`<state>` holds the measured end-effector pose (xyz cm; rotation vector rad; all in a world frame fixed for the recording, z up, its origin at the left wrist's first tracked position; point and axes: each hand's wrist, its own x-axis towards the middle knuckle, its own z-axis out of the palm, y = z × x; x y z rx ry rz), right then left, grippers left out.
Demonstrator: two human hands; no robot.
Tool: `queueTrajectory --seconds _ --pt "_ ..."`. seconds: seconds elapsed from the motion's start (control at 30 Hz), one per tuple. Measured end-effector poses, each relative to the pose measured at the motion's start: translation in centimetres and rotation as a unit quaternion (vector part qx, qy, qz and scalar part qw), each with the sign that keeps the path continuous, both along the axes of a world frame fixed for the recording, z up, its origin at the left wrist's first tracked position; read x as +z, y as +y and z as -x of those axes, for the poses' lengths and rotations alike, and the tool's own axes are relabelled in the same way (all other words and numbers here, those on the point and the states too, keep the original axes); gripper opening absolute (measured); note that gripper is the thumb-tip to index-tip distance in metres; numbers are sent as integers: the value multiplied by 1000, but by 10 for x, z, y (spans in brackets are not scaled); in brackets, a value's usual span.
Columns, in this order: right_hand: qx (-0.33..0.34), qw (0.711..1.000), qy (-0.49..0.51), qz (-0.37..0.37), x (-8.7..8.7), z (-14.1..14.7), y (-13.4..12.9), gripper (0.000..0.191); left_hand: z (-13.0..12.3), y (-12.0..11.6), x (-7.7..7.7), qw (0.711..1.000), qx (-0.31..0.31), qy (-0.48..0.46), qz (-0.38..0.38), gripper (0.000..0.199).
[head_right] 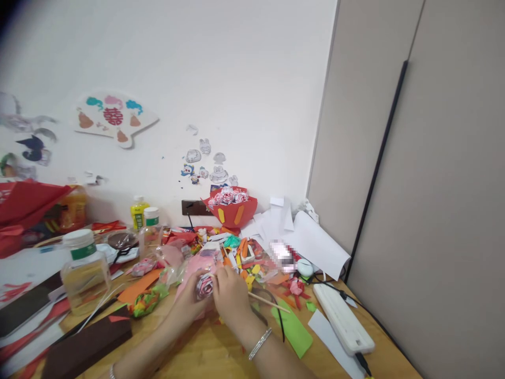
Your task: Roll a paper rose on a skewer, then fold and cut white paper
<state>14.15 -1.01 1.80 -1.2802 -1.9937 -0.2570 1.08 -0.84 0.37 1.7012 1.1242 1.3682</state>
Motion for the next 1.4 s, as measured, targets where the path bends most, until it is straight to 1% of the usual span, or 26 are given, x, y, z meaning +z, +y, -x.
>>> queueTrajectory --seconds 0.27,0.53,0.7,0.83,1.03,1.3,1.4 --pt "46 998 11 -31 4 -7 2 9 0 0 -1 1000 -1 -7 9 48" --pt "45 998 29 -45 0 -7 5 10 -2 -1 -1 1000 16 -26 4 44" --pt "46 997 36 -47 -1 -7 6 12 -2 -2 -2 999 19 -32 9 46" --pt "50 996 38 -57 -1 -8 5 13 -3 -4 1 999 19 -43 10 47" --pt "41 997 41 -60 -2 -8 5 11 -4 -6 7 999 23 -43 -1 42" --pt "1 997 30 -66 -5 -6 4 15 -3 -10 10 999 32 13 -26 44" --pt "1 998 20 -62 -4 -5 2 18 -2 -10 10 999 33 24 -31 43"
